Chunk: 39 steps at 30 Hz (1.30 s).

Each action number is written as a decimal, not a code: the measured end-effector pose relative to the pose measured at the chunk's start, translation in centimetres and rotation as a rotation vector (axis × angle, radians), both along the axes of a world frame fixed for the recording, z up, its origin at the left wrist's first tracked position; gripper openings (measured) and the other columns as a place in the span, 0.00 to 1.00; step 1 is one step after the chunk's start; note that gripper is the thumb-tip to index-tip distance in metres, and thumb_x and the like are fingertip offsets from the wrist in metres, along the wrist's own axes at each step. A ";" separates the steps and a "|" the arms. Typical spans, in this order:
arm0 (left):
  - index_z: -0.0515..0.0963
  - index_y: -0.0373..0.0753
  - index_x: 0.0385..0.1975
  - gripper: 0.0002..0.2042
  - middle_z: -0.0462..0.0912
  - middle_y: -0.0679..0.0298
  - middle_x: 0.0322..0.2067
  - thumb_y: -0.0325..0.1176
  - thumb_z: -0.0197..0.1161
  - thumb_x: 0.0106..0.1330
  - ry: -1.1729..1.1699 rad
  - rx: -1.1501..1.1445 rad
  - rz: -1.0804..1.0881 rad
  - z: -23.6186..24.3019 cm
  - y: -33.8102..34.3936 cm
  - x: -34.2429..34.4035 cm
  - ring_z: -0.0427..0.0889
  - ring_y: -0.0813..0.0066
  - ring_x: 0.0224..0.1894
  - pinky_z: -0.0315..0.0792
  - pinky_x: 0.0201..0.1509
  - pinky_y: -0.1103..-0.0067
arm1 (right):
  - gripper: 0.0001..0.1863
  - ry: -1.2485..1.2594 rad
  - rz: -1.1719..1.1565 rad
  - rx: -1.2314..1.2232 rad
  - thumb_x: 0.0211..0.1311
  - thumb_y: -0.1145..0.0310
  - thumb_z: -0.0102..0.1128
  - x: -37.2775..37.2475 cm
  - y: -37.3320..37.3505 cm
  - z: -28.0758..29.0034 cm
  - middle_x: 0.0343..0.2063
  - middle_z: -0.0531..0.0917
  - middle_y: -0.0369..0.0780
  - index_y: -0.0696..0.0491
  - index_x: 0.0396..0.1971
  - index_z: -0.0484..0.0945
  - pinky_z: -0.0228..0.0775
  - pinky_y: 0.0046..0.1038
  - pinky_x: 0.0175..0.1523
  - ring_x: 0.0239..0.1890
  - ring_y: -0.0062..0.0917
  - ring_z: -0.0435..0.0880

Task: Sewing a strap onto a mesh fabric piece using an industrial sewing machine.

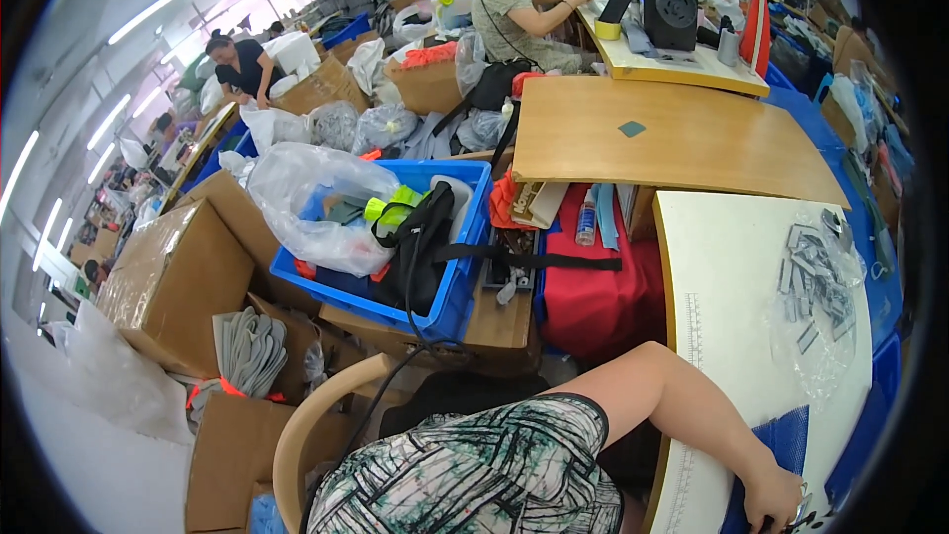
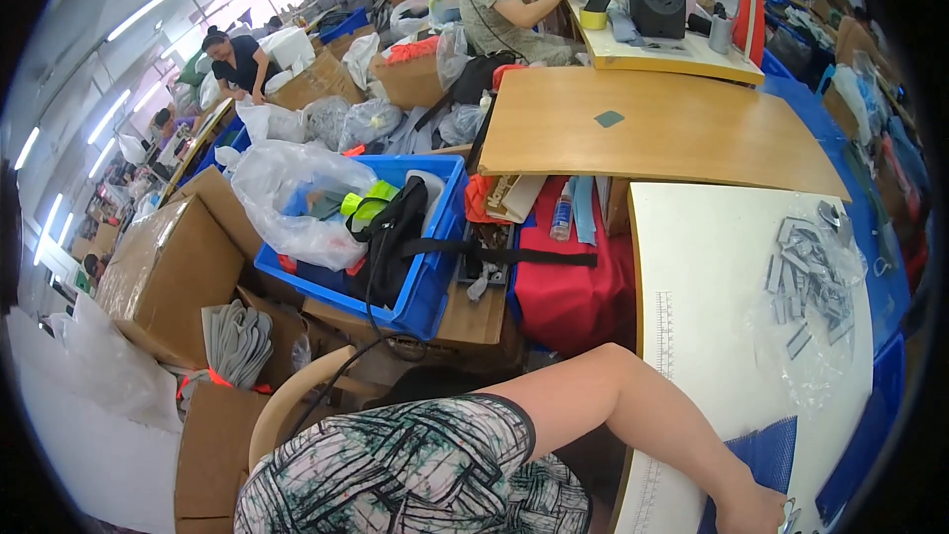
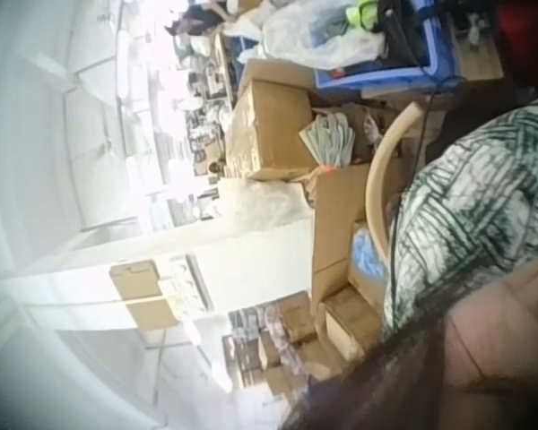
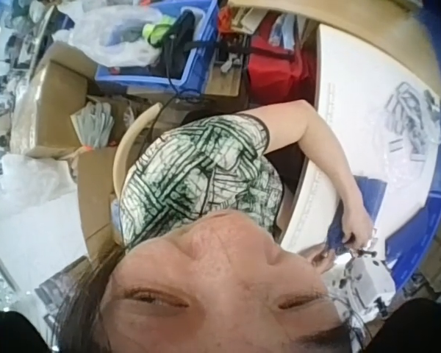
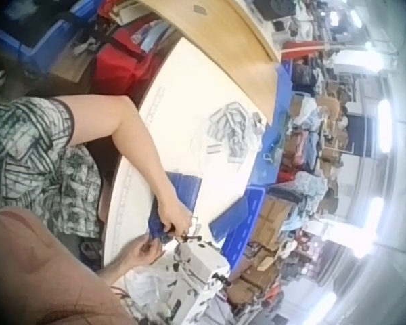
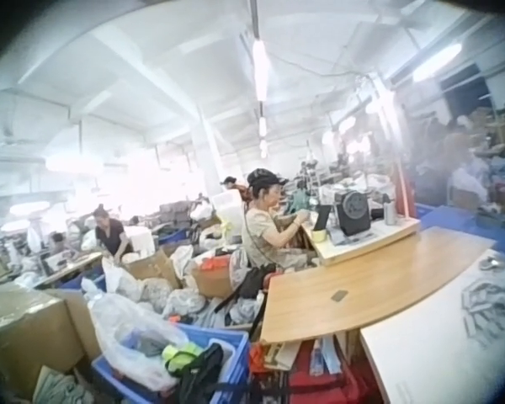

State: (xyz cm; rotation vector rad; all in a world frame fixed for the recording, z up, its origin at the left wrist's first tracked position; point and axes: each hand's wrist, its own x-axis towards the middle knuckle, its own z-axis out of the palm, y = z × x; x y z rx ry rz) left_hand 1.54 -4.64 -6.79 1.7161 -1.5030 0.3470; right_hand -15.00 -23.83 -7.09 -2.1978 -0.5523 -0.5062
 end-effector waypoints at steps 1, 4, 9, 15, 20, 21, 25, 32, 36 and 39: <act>0.86 0.40 0.38 0.09 0.86 0.55 0.38 0.33 0.73 0.60 -0.011 0.023 0.002 0.2 0.2 -0.1 0.84 0.50 0.43 0.74 0.48 0.60 | 0.11 0.026 -0.014 -0.014 0.67 0.79 0.68 0.0 -0.2 -0.1 0.40 0.78 0.47 0.65 0.47 0.82 0.73 0.33 0.38 0.35 0.29 0.77; 0.85 0.39 0.39 0.09 0.86 0.55 0.38 0.33 0.73 0.60 -0.038 0.026 -0.073 0.7 0.5 -0.2 0.84 0.51 0.43 0.73 0.48 0.60 | 0.10 -0.001 0.042 -0.043 0.67 0.78 0.69 0.1 -0.1 0.4 0.38 0.78 0.46 0.65 0.46 0.82 0.71 0.33 0.36 0.33 0.29 0.76; 0.82 0.36 0.48 0.14 0.87 0.51 0.39 0.32 0.71 0.64 0.140 0.149 -0.291 2.7 0.9 -4.0 0.84 0.51 0.42 0.74 0.47 0.61 | 0.10 0.048 -0.028 -0.171 0.69 0.74 0.70 -0.8 0.6 2.4 0.37 0.80 0.48 0.64 0.44 0.82 0.75 0.33 0.40 0.36 0.33 0.80; 0.85 0.45 0.41 0.28 0.88 0.64 0.32 0.60 0.75 0.48 0.283 0.262 -0.388 2.2 -0.4 -5.2 0.86 0.55 0.35 0.74 0.47 0.62 | 0.09 0.087 -0.012 -0.130 0.72 0.69 0.67 -1.5 0.7 1.7 0.50 0.82 0.54 0.59 0.45 0.84 0.78 0.35 0.54 0.47 0.45 0.84; 0.82 0.36 0.25 0.14 0.83 0.52 0.24 0.43 0.72 0.57 0.196 0.248 0.345 5.3 4.7 -6.0 0.85 0.50 0.29 0.74 0.36 0.61 | 0.17 0.023 -0.130 -0.327 0.55 0.70 0.70 -0.3 3.4 2.3 0.51 0.82 0.46 0.55 0.46 0.84 0.65 0.48 0.65 0.58 0.49 0.75; 0.83 0.40 0.25 0.15 0.82 0.56 0.24 0.45 0.73 0.58 0.116 0.329 0.381 6.1 5.5 -5.9 0.83 0.55 0.33 0.70 0.42 0.62 | 0.17 0.022 -0.089 -0.299 0.54 0.68 0.72 0.2 3.0 2.2 0.51 0.82 0.45 0.54 0.45 0.84 0.65 0.47 0.65 0.57 0.47 0.76; 0.79 0.44 0.26 0.15 0.79 0.68 0.33 0.47 0.72 0.62 0.075 0.373 0.270 7.3 5.0 -6.2 0.76 0.66 0.42 0.60 0.52 0.64 | 0.19 0.001 -0.114 -0.339 0.52 0.64 0.76 0.0 2.4 2.7 0.53 0.82 0.39 0.51 0.44 0.84 0.67 0.42 0.56 0.54 0.38 0.78; 0.78 0.44 0.27 0.11 0.79 0.70 0.34 0.41 0.73 0.62 0.099 0.381 -0.042 7.6 3.2 -7.9 0.78 0.69 0.53 0.50 0.75 0.55 | 0.18 0.115 -0.175 -0.187 0.53 0.64 0.74 -1.3 1.8 2.6 0.53 0.82 0.37 0.51 0.44 0.83 0.65 0.38 0.56 0.52 0.34 0.77; 0.79 0.44 0.28 0.11 0.77 0.69 0.32 0.40 0.74 0.61 0.140 0.371 -0.118 7.6 3.3 -7.1 0.79 0.69 0.49 0.52 0.73 0.57 | 0.15 0.033 0.006 -0.433 0.52 0.66 0.73 -0.9 1.5 2.6 0.52 0.82 0.37 0.50 0.41 0.83 0.66 0.39 0.57 0.54 0.36 0.77; 0.79 0.44 0.29 0.10 0.77 0.69 0.31 0.38 0.74 0.61 0.172 0.422 -0.137 7.4 3.2 -6.8 0.78 0.69 0.46 0.57 0.67 0.61 | 0.11 -0.013 0.025 -0.411 0.52 0.66 0.71 -1.0 1.4 2.3 0.52 0.81 0.37 0.49 0.36 0.84 0.67 0.41 0.57 0.57 0.38 0.76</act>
